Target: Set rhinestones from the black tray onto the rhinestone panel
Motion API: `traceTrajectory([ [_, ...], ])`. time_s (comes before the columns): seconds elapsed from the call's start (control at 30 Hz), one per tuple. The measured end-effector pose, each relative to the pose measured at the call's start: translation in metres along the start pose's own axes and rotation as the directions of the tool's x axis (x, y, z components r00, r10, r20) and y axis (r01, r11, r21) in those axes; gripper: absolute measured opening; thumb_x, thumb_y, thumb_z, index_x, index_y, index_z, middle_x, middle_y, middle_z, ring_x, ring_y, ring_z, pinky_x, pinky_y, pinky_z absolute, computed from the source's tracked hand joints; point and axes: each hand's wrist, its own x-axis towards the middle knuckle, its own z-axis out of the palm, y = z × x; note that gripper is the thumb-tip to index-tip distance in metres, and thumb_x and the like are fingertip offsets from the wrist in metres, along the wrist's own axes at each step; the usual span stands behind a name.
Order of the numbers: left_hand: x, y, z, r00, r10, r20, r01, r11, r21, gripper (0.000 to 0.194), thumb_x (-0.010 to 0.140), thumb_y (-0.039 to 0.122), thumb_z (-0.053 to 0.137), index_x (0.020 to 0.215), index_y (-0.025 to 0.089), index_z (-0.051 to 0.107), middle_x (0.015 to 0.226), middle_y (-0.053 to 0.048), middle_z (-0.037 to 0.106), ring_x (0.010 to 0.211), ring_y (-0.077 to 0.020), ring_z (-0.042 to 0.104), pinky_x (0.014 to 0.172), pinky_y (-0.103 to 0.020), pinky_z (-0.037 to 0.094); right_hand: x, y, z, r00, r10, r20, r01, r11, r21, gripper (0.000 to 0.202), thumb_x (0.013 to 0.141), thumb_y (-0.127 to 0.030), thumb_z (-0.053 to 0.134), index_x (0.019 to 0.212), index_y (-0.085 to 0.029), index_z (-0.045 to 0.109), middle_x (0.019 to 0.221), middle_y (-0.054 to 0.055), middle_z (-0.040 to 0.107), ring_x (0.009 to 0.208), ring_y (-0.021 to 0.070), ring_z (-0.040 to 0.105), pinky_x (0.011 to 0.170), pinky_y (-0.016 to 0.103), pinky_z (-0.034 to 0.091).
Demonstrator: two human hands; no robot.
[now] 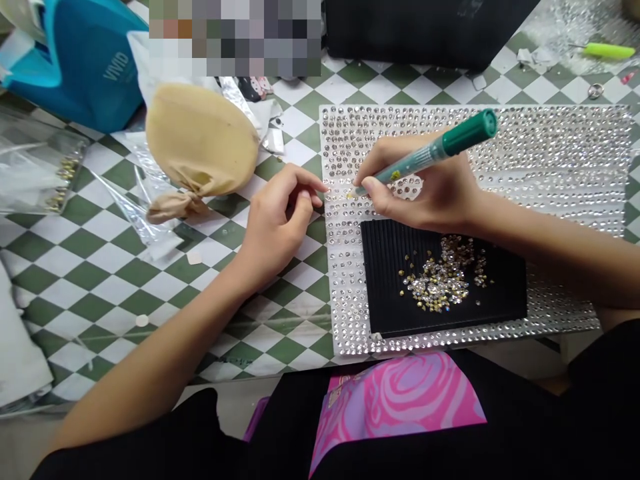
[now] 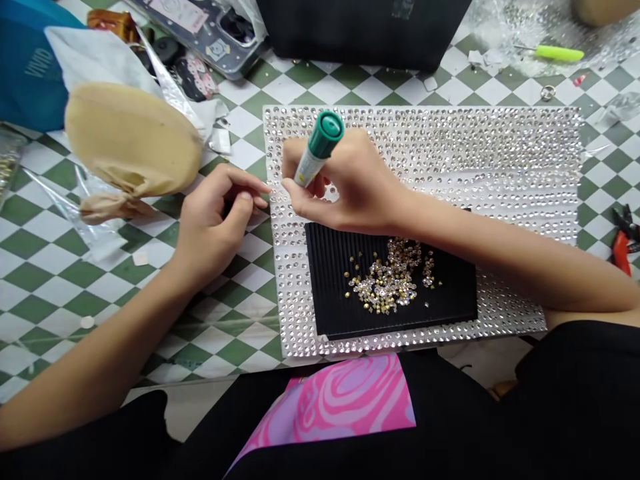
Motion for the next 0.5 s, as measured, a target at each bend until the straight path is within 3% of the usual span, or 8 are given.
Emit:
traceTrajectory([
  [0.33, -0.001, 0.002, -0.001, 1.000, -0.023, 0.006, 0.023, 1.000, 0.020, 0.014, 0.088, 0.020, 0.048, 0.085, 0.027, 0.059, 0.075, 0.000, 0.063, 0.069, -0.0154, 0.061, 0.061, -0.031, 0.048, 0.000, 0.006, 0.007, 0.991, -0.117, -0.065, 0.120, 0.992, 0.040, 0.013, 0.090, -0.022, 0.053, 0.079, -0.018, 0.058, 0.075, -0.002, 0.065, 0.066, 0.0085, 0.061, 0.065, 0.022, 0.050],
  [0.5, -0.001, 0.002, -0.001, 1.000, -0.024, 0.009, 0.024, 0.999, 0.022, 0.013, 0.089, 0.020, 0.047, 0.086, 0.026, 0.058, 0.074, 0.000, 0.062, 0.070, -0.0148, 0.062, 0.061, -0.030, 0.049, -0.002, 0.002, -0.004, 0.984, -0.149, -0.102, 0.157, 0.984, 0.078, 0.013, 0.087, -0.018, 0.054, 0.077, -0.017, 0.061, 0.072, 0.002, 0.067, 0.063, 0.0114, 0.062, 0.059, 0.026, 0.049],
])
